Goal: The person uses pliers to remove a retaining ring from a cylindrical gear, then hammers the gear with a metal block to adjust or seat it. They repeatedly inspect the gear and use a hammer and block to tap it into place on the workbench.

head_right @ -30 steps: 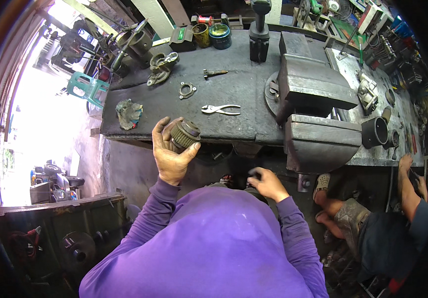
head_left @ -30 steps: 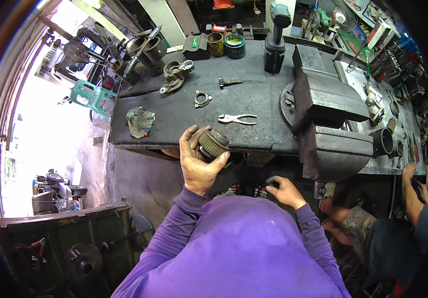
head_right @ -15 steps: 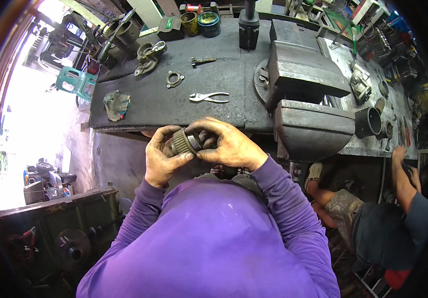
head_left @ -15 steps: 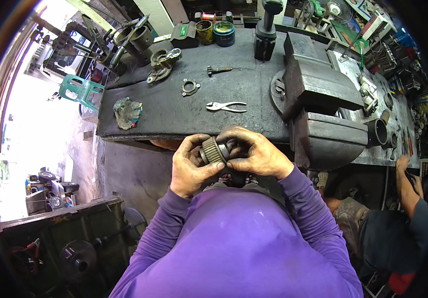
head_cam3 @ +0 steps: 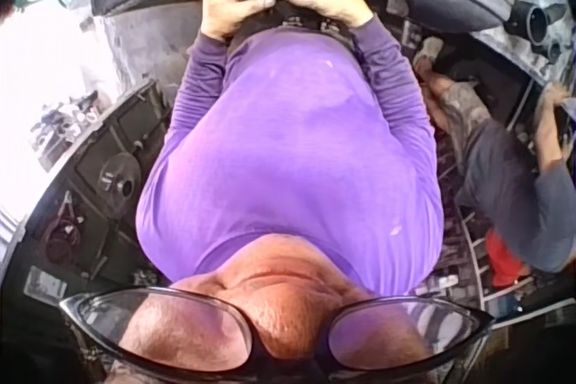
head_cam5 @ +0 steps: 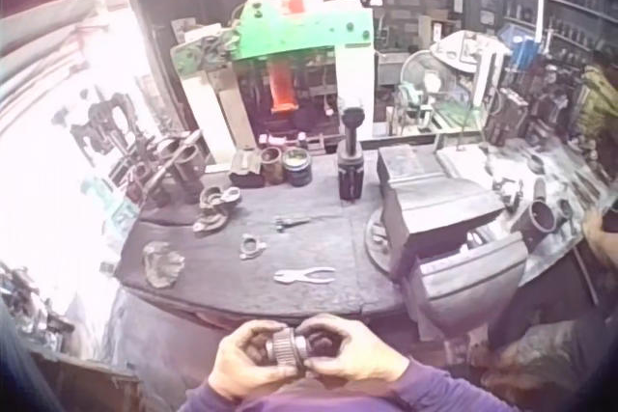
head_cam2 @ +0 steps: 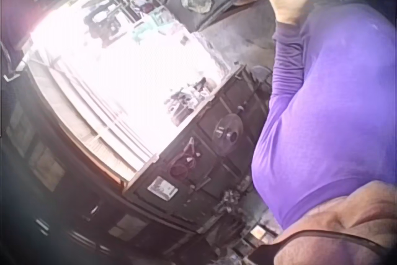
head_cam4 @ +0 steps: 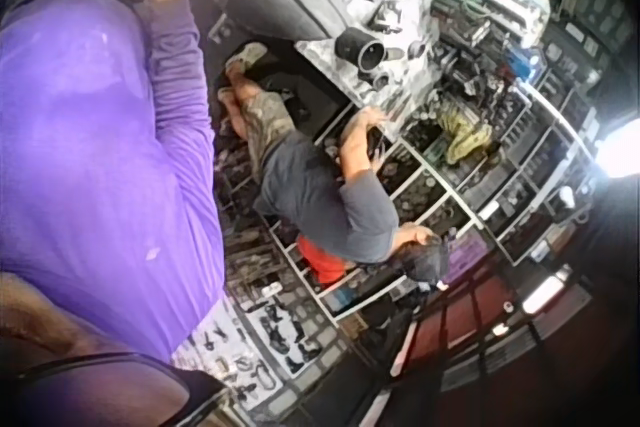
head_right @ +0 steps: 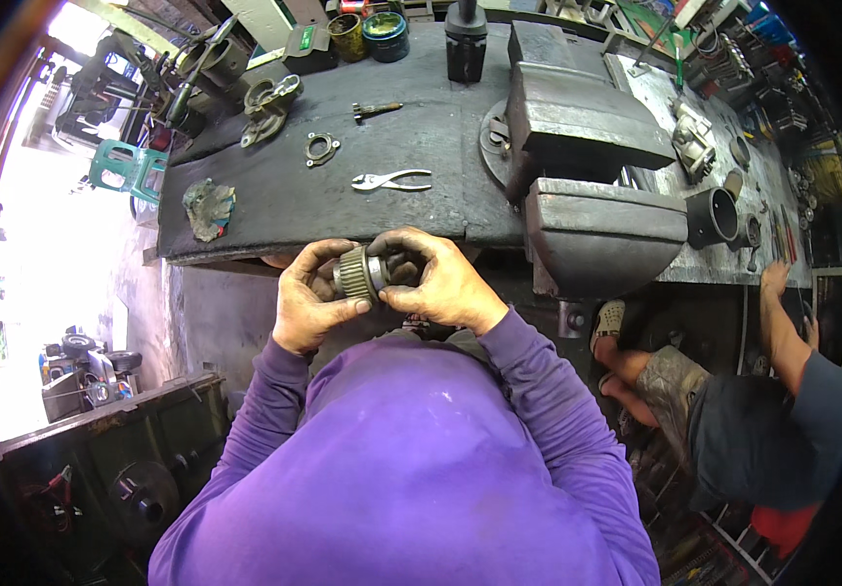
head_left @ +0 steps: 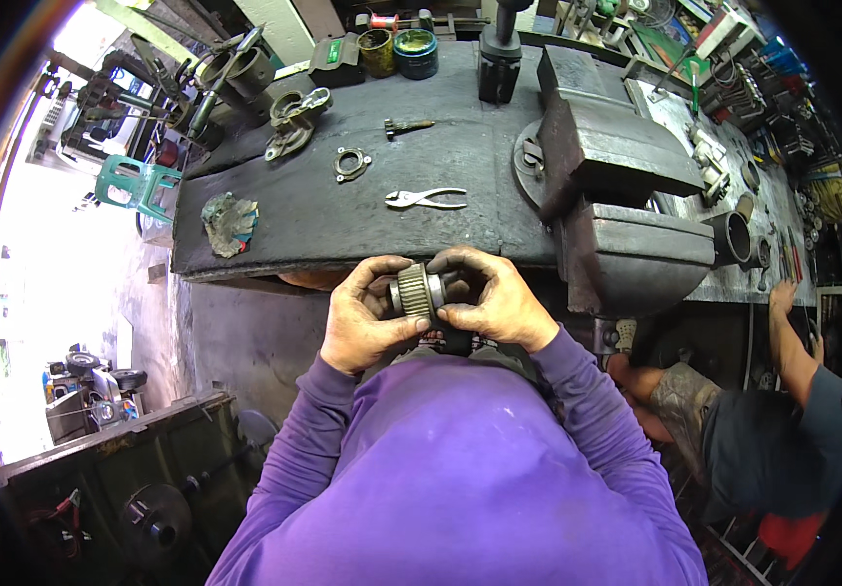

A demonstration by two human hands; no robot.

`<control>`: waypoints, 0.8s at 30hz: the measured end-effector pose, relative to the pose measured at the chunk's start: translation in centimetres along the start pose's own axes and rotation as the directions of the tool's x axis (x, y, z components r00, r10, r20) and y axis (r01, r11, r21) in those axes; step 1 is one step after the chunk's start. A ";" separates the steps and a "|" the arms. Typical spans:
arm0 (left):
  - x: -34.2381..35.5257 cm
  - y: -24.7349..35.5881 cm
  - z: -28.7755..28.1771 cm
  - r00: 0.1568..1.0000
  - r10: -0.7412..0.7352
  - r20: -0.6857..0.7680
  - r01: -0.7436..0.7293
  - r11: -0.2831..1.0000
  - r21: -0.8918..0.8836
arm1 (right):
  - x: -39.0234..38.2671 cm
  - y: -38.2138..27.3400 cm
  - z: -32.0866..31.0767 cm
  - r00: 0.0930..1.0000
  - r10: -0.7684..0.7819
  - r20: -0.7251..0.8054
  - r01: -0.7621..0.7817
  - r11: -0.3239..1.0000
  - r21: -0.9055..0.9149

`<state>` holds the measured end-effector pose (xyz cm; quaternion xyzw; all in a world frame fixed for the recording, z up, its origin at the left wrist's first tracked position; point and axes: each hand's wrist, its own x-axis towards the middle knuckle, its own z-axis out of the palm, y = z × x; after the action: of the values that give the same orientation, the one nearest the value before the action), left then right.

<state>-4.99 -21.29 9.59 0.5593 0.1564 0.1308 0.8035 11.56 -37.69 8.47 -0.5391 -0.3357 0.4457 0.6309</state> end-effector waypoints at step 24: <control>1.2 -3.0 0.1 0.988 0.023 -0.151 -0.059 0.970 -0.237 | -4.1 7.8 -3.3 0.950 0.209 -0.233 -0.239 0.965 -0.108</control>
<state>-3.72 -21.98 6.66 0.4498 0.1868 0.2065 0.8486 11.44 -42.58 0.41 -0.6612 -0.2298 0.4284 0.5714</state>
